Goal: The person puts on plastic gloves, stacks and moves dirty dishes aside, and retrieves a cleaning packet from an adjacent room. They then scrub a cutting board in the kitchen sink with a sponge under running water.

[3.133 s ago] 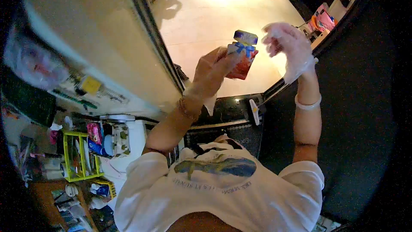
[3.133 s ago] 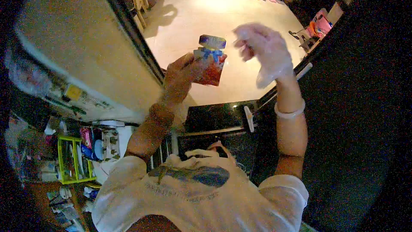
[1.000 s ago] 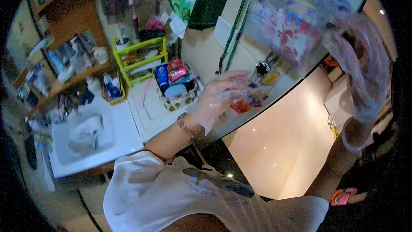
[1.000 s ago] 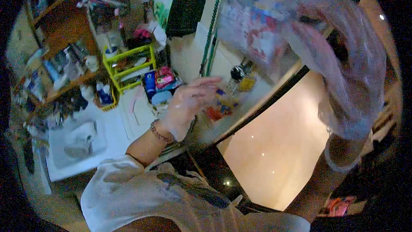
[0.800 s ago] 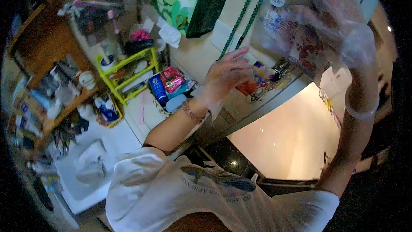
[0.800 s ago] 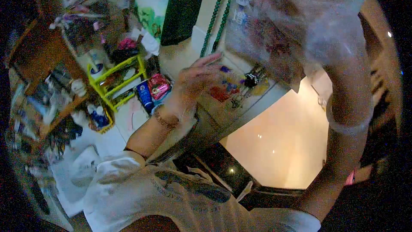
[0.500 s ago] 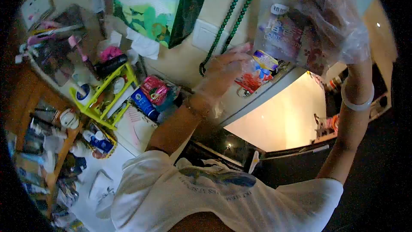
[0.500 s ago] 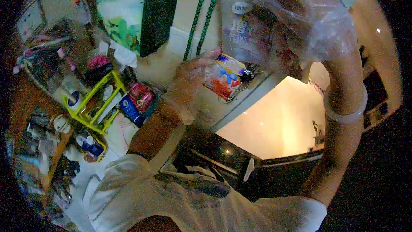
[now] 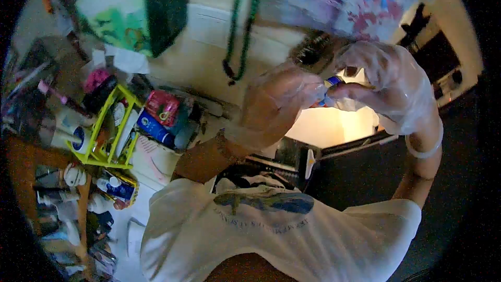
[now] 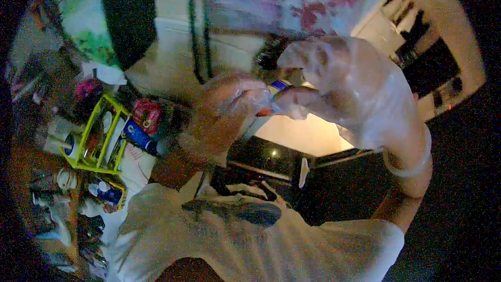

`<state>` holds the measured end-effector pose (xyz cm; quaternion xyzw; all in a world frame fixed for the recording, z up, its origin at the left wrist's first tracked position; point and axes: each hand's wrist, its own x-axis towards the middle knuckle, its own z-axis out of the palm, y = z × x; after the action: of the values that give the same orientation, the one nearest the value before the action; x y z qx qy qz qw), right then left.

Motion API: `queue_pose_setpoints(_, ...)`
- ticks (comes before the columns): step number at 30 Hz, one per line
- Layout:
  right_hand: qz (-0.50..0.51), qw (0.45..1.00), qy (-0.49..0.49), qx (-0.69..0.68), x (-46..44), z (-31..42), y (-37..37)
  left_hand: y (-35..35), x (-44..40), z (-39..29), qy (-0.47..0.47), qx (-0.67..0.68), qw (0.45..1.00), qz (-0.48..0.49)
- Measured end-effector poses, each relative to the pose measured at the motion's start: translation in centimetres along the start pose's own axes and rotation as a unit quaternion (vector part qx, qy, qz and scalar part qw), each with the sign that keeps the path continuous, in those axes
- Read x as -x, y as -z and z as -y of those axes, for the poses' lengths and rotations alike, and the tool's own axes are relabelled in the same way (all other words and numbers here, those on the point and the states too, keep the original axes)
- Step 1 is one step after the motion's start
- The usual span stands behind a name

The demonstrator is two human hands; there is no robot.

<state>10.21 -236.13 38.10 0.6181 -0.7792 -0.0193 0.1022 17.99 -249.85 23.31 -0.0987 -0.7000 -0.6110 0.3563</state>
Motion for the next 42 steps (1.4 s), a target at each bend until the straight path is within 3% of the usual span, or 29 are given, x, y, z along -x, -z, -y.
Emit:
queue_pose_setpoints(2, 0.07, 0.997, -0.02, 0.007, 1.3, -1.5, -0.6, -1.6, -0.5, 1.4, -0.105, -0.074, 0.991, 0.035)
queue_pose_setpoints(6, 0.176, 0.984, -0.011, 0.028, 4.7, -3.5, -0.4, -5.9, -1.8, 1.3, -0.173, -0.128, 0.972, 0.097)
queue_pose_setpoints(7, 0.051, 0.995, 0.079, -0.038, 6.6, -5.9, -2.1, -7.4, -2.1, 1.6, -0.225, -0.164, 0.955, 0.101)
queue_pose_setpoints(10, 0.035, 0.997, 0.054, -0.052, 10.1, -10.0, -4.6, -12.1, -3.0, 3.2, -0.023, 0.005, 0.988, 0.151)
queue_pose_setpoints(11, 0.081, 0.994, 0.057, -0.049, 10.9, -11.5, -5.5, -13.7, -3.3, 3.7, 0.041, 0.055, 0.986, 0.155)
queue_pose_setpoints(14, 0.075, 0.99, 0.081, -0.089, 14.2, -16.3, -7.9, -19.1, -4.5, 5.4, 0.214, 0.184, 0.95, 0.133)
queue_pose_setpoints(15, 0.025, 0.988, 0.084, -0.126, 15.8, -18.3, -9.2, -20.9, -5.0, 5.6, 0.243, 0.232, 0.931, 0.143)
queue_pose_setpoints(16, -0.025, 0.982, 0.09, -0.162, 17.5, -20.4, -10.5, -22.9, -5.5, 6.3, 0.252, 0.221, 0.93, 0.152)
queue_pose_setpoints(18, -0.019, 0.976, 0.037, -0.216, 20.0, -23.2, -10.3, -26.8, -6.5, 8.0, 0.27, 0.201, 0.927, 0.165)
queue_pose_setpoints(21, -0.178, 0.974, 0.081, -0.116, 23.0, -27.3, -12.4, -31.7, -8.0, 10.1, 0.328, 0.315, 0.874, 0.171)
queue_pose_setpoints(24, -0.327, 0.935, 0.135, 0.003, 24.0, -31.7, -15.3, -36.1, -10.3, 13.3, 0.31, 0.267, 0.905, 0.114)
queue_pose_setpoints(25, -0.332, 0.934, 0.127, 0.044, 24.7, -33.2, -16.0, -37.3, -10.9, 14.3, 0.308, 0.311, 0.892, 0.115)
queue_pose_setpoints(28, -0.311, 0.946, 0.075, 0.042, 26.2, -37.2, -18.7, -40.8, -13.4, 16.3, 0.373, 0.242, 0.89, 0.103)
queue_pose_setpoints(32, -0.241, 0.97, -0.043, -0.018, 27.0, -43.1, -22.0, -44.1, -16.9, 21.8, 0.339, 0.137, 0.921, 0.136)
queue_pose_setpoints(35, -0.323, 0.946, -0.013, 0.015, 26.5, -47.6, -23.8, -45.0, -20.9, 25.6, 0.352, 0.147, 0.892, 0.243)
queue_pose_setpoints(38, -0.286, 0.948, -0.058, -0.127, 25.1, -52.9, -24.2, -47.0, -25.4, 30.1, 0.296, 0.121, 0.887, 0.333)
queue_pose_setpoints(39, -0.25, 0.94, -0.085, -0.214, 24.0, -54.8, -24.1, -47.8, -27.4, 32.0, 0.335, 0.132, 0.869, 0.338)
queue_pose_setpoints(42, -0.184, 0.931, -0.127, -0.289, 20.9, -61.4, -25.4, -49.5, -33.4, 36.4, 0.313, 0.193, 0.865, 0.341)
